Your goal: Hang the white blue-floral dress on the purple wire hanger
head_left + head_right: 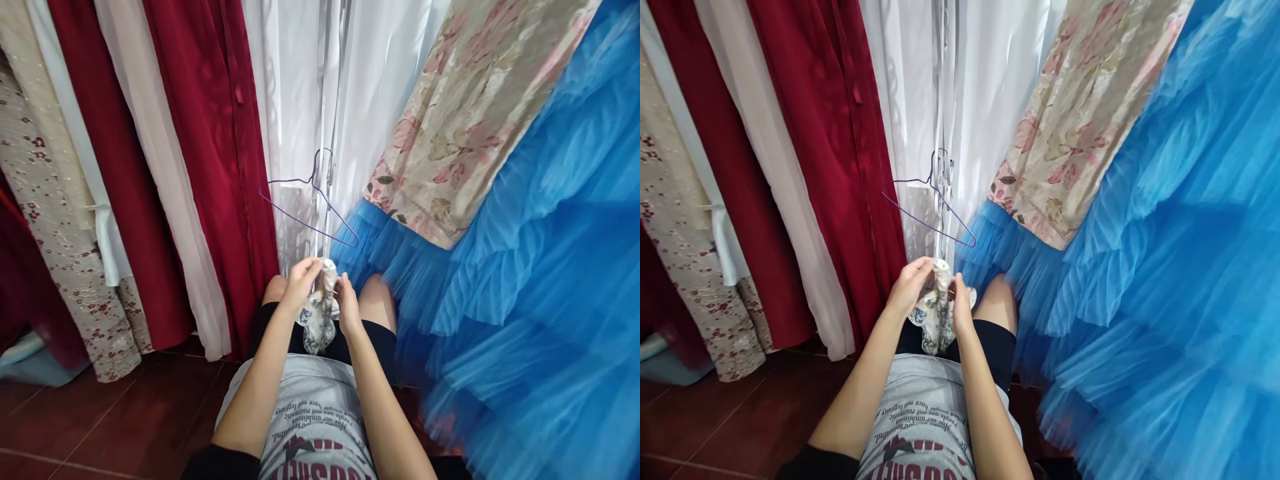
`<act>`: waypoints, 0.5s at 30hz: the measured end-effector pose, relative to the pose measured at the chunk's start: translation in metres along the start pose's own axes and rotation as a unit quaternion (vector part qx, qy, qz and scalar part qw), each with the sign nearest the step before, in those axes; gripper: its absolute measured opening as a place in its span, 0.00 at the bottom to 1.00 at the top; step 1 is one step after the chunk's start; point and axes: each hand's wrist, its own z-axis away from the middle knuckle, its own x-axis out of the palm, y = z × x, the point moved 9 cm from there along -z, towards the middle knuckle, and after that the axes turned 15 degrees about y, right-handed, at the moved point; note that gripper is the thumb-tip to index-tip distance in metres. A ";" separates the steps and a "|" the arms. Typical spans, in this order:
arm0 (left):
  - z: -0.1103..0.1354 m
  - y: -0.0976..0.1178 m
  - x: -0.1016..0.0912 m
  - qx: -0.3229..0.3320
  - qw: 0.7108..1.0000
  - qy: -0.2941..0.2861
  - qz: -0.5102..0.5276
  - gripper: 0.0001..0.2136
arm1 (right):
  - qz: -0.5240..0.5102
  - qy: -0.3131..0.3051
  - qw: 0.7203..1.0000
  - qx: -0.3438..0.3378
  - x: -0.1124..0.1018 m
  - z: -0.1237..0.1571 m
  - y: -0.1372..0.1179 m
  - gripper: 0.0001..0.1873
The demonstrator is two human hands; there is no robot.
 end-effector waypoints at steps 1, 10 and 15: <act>0.006 0.005 0.013 0.038 0.998 -0.020 -0.040 0.13 | 0.017 -0.056 0.998 -0.010 0.011 0.008 -0.006 0.30; 0.025 -0.016 0.012 0.080 0.993 -0.039 -0.078 0.18 | 0.241 -0.239 0.939 -0.059 0.008 0.035 -0.057 0.19; 0.050 -0.072 0.006 0.021 0.913 -0.240 -0.329 0.22 | 0.236 -0.214 0.933 -0.165 0.001 0.020 -0.122 0.13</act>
